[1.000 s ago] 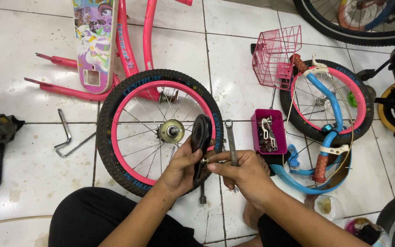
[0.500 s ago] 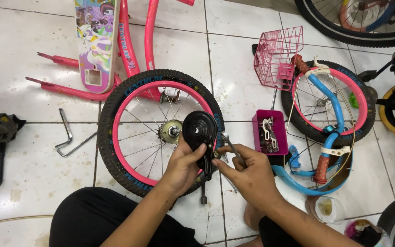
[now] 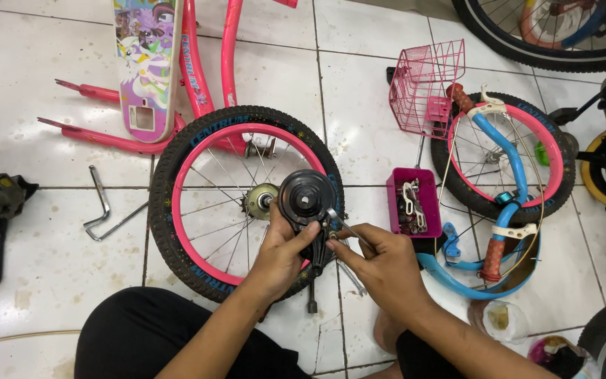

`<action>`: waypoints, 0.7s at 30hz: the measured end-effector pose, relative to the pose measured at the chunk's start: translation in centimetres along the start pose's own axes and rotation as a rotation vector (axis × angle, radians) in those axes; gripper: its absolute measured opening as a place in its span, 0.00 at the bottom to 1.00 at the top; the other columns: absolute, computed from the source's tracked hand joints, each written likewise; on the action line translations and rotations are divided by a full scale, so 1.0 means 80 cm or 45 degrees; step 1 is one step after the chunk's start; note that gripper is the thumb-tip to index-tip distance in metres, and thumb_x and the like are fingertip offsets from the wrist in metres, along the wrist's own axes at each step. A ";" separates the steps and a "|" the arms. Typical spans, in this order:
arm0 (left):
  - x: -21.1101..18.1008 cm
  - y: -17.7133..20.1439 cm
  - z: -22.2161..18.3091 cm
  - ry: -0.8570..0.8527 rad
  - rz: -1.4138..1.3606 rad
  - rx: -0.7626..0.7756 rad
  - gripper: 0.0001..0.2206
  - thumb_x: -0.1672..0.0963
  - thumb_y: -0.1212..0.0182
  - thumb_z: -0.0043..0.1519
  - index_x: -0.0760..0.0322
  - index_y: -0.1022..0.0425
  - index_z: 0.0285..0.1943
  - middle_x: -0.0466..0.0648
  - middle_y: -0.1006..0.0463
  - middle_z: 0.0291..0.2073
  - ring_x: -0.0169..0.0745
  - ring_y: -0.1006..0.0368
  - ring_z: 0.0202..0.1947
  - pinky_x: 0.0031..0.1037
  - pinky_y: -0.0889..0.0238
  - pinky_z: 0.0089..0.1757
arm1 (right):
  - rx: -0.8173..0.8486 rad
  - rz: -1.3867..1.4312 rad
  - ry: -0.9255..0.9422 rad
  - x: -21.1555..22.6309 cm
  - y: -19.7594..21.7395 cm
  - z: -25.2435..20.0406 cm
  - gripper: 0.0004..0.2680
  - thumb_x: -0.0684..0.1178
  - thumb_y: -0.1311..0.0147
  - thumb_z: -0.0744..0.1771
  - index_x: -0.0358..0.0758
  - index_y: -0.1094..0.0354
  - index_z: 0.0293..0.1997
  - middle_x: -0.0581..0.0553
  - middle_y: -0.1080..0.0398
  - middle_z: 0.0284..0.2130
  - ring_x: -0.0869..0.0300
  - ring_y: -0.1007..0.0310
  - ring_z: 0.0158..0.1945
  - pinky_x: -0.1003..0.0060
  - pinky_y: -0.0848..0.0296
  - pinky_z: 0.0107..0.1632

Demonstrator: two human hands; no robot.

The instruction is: The person sits on the floor next to a pink children's bicycle frame and works on its detached rear wheel. They hold a black hub/coaster brake assembly against the wheel hub, use a screwdriver and wrenches to loosen and tighten its parts, and repeatedly reposition the assembly while turning it by hand.

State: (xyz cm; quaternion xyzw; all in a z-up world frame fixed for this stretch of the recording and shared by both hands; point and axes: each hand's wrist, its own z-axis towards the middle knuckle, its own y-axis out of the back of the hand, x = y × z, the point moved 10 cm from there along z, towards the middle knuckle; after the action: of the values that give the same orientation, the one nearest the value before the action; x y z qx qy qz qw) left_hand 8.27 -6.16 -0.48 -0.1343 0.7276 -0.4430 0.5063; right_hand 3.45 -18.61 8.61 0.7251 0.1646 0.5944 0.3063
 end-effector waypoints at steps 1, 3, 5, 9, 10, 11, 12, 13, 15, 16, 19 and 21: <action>-0.001 -0.002 -0.001 -0.009 0.007 0.009 0.26 0.64 0.47 0.64 0.58 0.48 0.71 0.53 0.31 0.60 0.39 0.34 0.58 0.32 0.41 0.57 | -0.010 0.007 -0.008 -0.002 0.001 0.000 0.06 0.46 0.33 0.61 0.39 0.16 0.37 0.56 0.51 0.10 0.68 0.58 0.17 0.69 0.57 0.21; -0.001 -0.002 0.000 0.000 0.007 0.011 0.26 0.64 0.47 0.64 0.58 0.49 0.71 0.53 0.30 0.60 0.39 0.33 0.58 0.32 0.41 0.57 | 0.020 0.023 0.041 0.002 0.000 0.000 0.07 0.45 0.35 0.62 0.39 0.17 0.41 0.57 0.52 0.10 0.68 0.58 0.16 0.69 0.57 0.21; -0.003 -0.003 0.000 0.007 0.007 0.013 0.27 0.64 0.48 0.64 0.58 0.49 0.72 0.53 0.30 0.59 0.39 0.33 0.57 0.32 0.41 0.57 | 0.050 0.038 0.092 0.007 -0.003 0.000 0.09 0.44 0.36 0.62 0.38 0.17 0.44 0.57 0.52 0.10 0.69 0.58 0.16 0.70 0.57 0.21; -0.002 -0.005 -0.001 0.033 0.052 0.009 0.26 0.64 0.47 0.64 0.58 0.50 0.71 0.54 0.30 0.58 0.39 0.33 0.57 0.33 0.40 0.57 | 0.059 0.028 0.010 0.000 -0.005 0.001 0.08 0.45 0.34 0.62 0.38 0.20 0.42 0.56 0.48 0.09 0.69 0.56 0.15 0.70 0.56 0.20; -0.002 -0.004 -0.001 0.037 0.077 0.004 0.27 0.64 0.47 0.64 0.58 0.51 0.71 0.54 0.30 0.58 0.39 0.33 0.58 0.33 0.41 0.57 | 0.045 0.025 0.036 0.003 -0.004 0.001 0.06 0.45 0.36 0.62 0.38 0.17 0.39 0.57 0.51 0.10 0.68 0.58 0.16 0.69 0.57 0.20; 0.000 -0.004 -0.001 0.037 0.077 0.004 0.27 0.64 0.47 0.64 0.58 0.51 0.71 0.54 0.30 0.58 0.39 0.33 0.58 0.33 0.41 0.57 | 0.045 0.026 0.036 0.002 -0.003 0.000 0.06 0.45 0.36 0.62 0.38 0.17 0.39 0.57 0.51 0.10 0.68 0.58 0.16 0.69 0.57 0.20; 0.001 -0.003 -0.001 0.036 0.050 0.002 0.26 0.64 0.47 0.64 0.58 0.50 0.71 0.54 0.30 0.59 0.39 0.33 0.58 0.33 0.41 0.57 | 0.063 0.069 0.033 0.002 -0.004 0.000 0.07 0.43 0.37 0.63 0.37 0.17 0.41 0.57 0.52 0.10 0.69 0.59 0.16 0.70 0.58 0.20; 0.002 -0.002 -0.001 0.035 0.023 -0.001 0.26 0.64 0.47 0.64 0.58 0.50 0.71 0.53 0.30 0.59 0.39 0.33 0.58 0.33 0.41 0.57 | 0.080 0.113 0.031 0.001 -0.005 0.000 0.08 0.42 0.38 0.63 0.36 0.17 0.42 0.57 0.52 0.10 0.69 0.59 0.16 0.70 0.58 0.20; 0.000 -0.002 0.000 0.017 0.026 0.008 0.27 0.64 0.47 0.64 0.59 0.50 0.71 0.53 0.30 0.59 0.39 0.33 0.58 0.32 0.41 0.57 | 0.103 0.090 -0.003 -0.003 -0.006 0.000 0.09 0.43 0.37 0.63 0.37 0.21 0.45 0.56 0.48 0.08 0.69 0.57 0.15 0.70 0.57 0.20; -0.002 -0.003 0.000 0.000 0.028 0.017 0.27 0.64 0.47 0.64 0.59 0.49 0.72 0.53 0.31 0.60 0.39 0.33 0.58 0.32 0.41 0.57 | 0.126 0.066 -0.037 -0.006 -0.008 0.000 0.10 0.44 0.36 0.63 0.37 0.26 0.47 0.54 0.43 0.06 0.69 0.54 0.13 0.71 0.55 0.21; -0.001 -0.006 -0.001 0.029 0.042 0.017 0.25 0.64 0.47 0.64 0.60 0.48 0.70 0.54 0.29 0.59 0.39 0.32 0.57 0.32 0.40 0.56 | 0.106 0.097 -0.011 -0.006 -0.006 0.000 0.06 0.43 0.35 0.62 0.36 0.21 0.40 0.56 0.48 0.09 0.69 0.57 0.16 0.70 0.58 0.21; 0.002 -0.002 -0.001 0.036 0.044 0.004 0.25 0.64 0.47 0.64 0.60 0.48 0.70 0.54 0.29 0.58 0.39 0.32 0.56 0.32 0.40 0.56 | 0.097 0.080 0.006 -0.007 -0.006 0.000 0.07 0.42 0.37 0.62 0.37 0.19 0.41 0.56 0.50 0.10 0.69 0.58 0.16 0.70 0.57 0.21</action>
State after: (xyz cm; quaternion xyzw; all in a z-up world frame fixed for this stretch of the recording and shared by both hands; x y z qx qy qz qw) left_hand 8.10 -6.34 -0.42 -0.1148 0.7361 -0.4371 0.5038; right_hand 3.39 -18.59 7.89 0.7397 0.1649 0.5987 0.2592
